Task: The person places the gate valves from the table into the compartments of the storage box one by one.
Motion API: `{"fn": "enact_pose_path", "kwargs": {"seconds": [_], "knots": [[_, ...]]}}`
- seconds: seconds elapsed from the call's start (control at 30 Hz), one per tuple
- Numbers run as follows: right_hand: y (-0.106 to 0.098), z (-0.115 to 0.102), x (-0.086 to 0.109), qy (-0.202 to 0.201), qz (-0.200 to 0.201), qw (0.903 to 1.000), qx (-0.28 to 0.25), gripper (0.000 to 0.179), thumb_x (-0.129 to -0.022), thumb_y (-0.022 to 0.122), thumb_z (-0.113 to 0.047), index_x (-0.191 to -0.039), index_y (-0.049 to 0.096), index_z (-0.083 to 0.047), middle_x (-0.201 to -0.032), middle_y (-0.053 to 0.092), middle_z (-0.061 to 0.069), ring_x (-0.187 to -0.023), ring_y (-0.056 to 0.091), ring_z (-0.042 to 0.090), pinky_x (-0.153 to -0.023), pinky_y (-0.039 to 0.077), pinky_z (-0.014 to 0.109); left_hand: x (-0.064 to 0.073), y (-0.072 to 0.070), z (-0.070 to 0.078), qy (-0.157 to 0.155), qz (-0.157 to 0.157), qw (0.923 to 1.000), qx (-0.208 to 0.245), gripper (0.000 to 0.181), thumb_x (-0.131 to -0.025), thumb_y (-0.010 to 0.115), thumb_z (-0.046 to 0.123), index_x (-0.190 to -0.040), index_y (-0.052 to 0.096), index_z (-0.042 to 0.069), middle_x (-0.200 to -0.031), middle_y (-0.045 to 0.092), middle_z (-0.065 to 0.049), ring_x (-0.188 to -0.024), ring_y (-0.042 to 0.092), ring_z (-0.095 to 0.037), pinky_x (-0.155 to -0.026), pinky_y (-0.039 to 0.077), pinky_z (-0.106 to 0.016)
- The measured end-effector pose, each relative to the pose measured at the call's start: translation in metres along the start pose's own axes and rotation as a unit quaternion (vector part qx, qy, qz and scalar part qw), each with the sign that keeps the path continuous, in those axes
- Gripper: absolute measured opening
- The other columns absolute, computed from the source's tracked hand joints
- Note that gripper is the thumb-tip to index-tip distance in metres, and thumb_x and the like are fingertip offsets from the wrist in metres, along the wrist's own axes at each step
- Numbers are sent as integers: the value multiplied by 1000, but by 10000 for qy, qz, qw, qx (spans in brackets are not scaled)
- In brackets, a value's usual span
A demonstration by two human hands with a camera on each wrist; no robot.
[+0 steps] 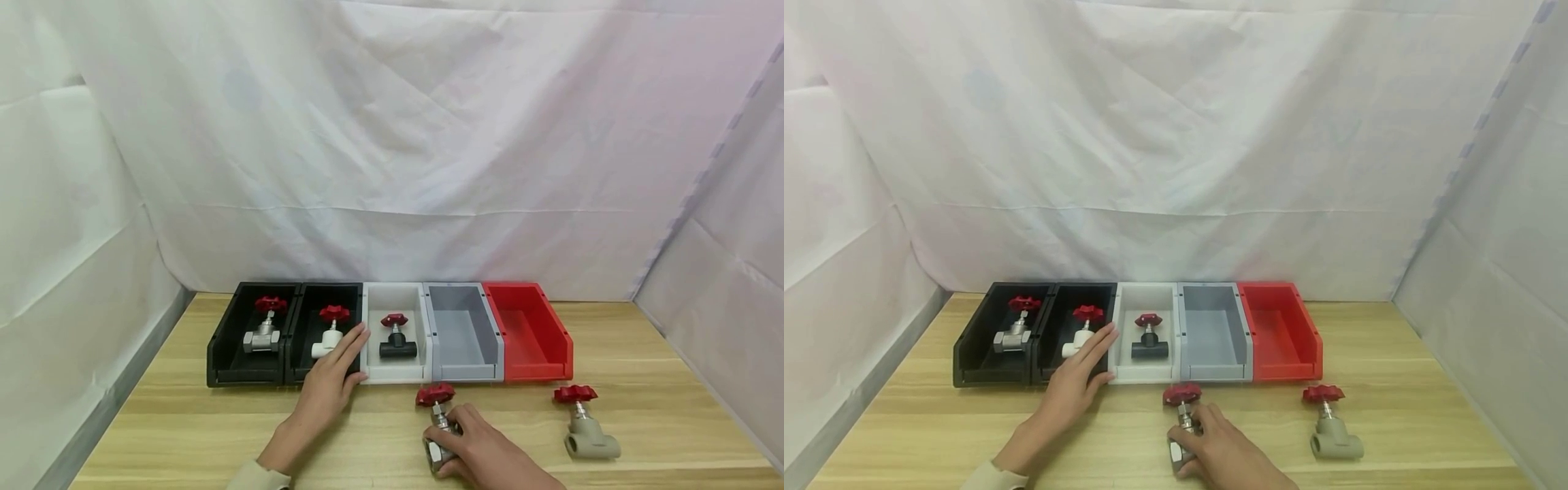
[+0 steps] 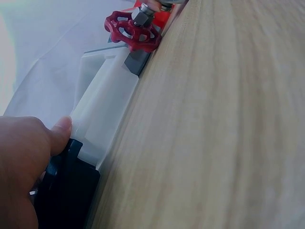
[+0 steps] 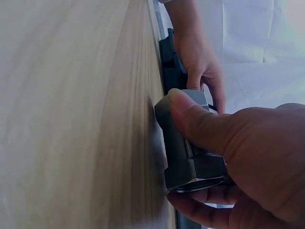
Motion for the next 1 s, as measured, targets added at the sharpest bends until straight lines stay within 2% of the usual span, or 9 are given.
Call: {"fn": "enact_pose_path", "kwargs": {"seconds": [0.23, 0.47, 0.8, 1.0], "knots": [[-4, -15, 1, -399, 119, 9990, 181, 44, -88, 58, -51, -130, 52, -41, -113, 47, -7, -99, 41, 8, -68, 49, 19, -2, -3, 2, 33, 19, 10000, -24, 77, -80, 77, 18, -148, 39, 21, -152, 34, 5, -102, 61, -28, -80, 49, -45], [-18, -22, 3, -592, 483, 9961, 430, 45, -89, 59, -50, -131, 55, -37, -113, 48, -7, -97, 42, 6, -69, 48, 18, -3, -4, 0, -2, 14, 10000, -74, 77, -80, 77, 18, -147, 40, 21, -152, 34, 6, -104, 60, -27, -81, 49, -45], [-20, -22, 3, -608, 501, 9954, 547, 44, -90, 57, -51, -132, 55, -37, -114, 47, -6, -97, 42, 7, -71, 48, 19, -2, -3, -2, -29, -2, 10000, -52, 79, -81, 77, 19, -149, 37, 25, -152, 33, 7, -104, 60, -28, -78, 49, -45], [-24, -19, 5, -368, 410, 9978, 360, 47, -88, 60, -50, -134, 53, -39, -116, 46, -6, -98, 44, 8, -72, 50, 21, 0, -1, 0, -11, -24, 10000, -8, 77, -81, 77, 19, -148, 39, 21, -152, 33, 6, -103, 61, -27, -80, 49, -45]]}}
Point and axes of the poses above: each hand's wrist, its own x-axis away from the middle knuckle, its own y-axis out of the palm, z = x × y, the point moved 10 cm from there along -x, towards the middle knuckle
